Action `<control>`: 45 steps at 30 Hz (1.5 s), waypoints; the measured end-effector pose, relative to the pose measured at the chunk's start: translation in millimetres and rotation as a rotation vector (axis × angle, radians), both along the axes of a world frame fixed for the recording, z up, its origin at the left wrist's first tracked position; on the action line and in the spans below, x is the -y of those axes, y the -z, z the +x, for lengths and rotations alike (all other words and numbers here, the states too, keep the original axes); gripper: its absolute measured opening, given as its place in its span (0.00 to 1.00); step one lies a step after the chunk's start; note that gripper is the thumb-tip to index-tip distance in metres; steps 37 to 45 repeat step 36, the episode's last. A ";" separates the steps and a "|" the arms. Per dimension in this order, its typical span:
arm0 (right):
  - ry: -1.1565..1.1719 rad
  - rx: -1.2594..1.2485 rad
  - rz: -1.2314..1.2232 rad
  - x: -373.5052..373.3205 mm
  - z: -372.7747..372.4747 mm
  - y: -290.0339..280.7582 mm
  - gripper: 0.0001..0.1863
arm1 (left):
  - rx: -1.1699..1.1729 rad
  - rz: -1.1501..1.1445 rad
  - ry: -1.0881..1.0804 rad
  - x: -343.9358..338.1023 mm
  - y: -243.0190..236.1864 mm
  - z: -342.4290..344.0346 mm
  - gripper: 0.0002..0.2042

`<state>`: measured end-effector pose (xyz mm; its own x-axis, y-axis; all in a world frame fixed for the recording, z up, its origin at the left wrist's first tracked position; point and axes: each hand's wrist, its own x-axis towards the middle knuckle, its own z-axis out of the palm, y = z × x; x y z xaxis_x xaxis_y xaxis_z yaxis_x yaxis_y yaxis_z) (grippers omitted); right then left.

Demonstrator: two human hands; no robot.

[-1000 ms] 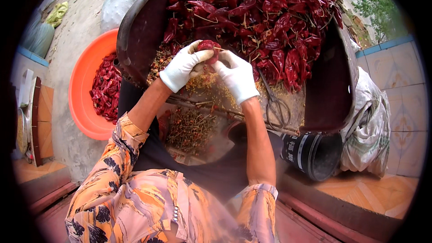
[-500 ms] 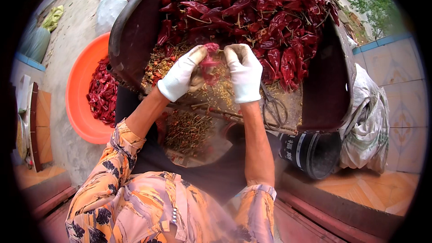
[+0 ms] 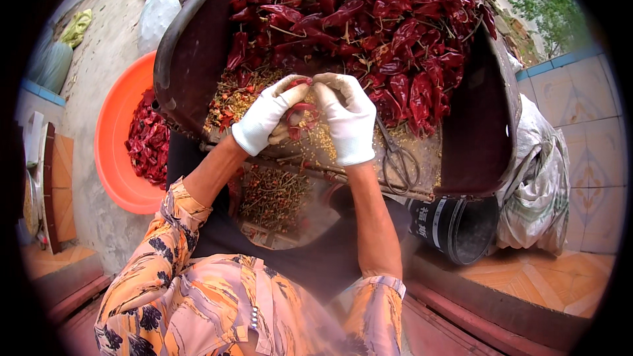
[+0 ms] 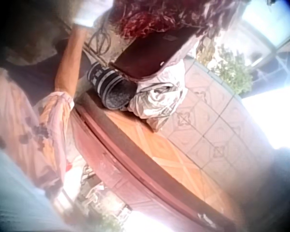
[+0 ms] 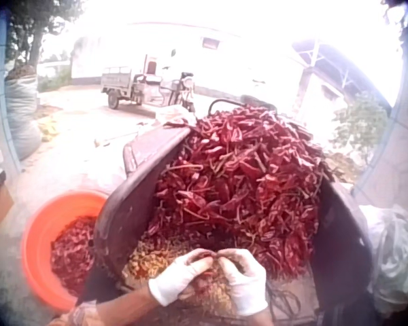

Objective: The person sits on the ground and uses scissors to trim the stems off dried red chilies. They pick each chili from a large pile, cut the stem, and drop the trimmed chili into a red basin. The process is repetitive and continuous throughout the clip.

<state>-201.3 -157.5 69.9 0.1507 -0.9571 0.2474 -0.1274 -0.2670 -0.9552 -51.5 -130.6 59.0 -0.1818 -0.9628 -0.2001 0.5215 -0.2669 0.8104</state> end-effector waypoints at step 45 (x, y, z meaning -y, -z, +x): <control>0.359 -0.691 -0.173 73.9 -4.9 25.5 0.20 | 1.885 -0.284 -0.729 -162.6 45.0 298.7 0.36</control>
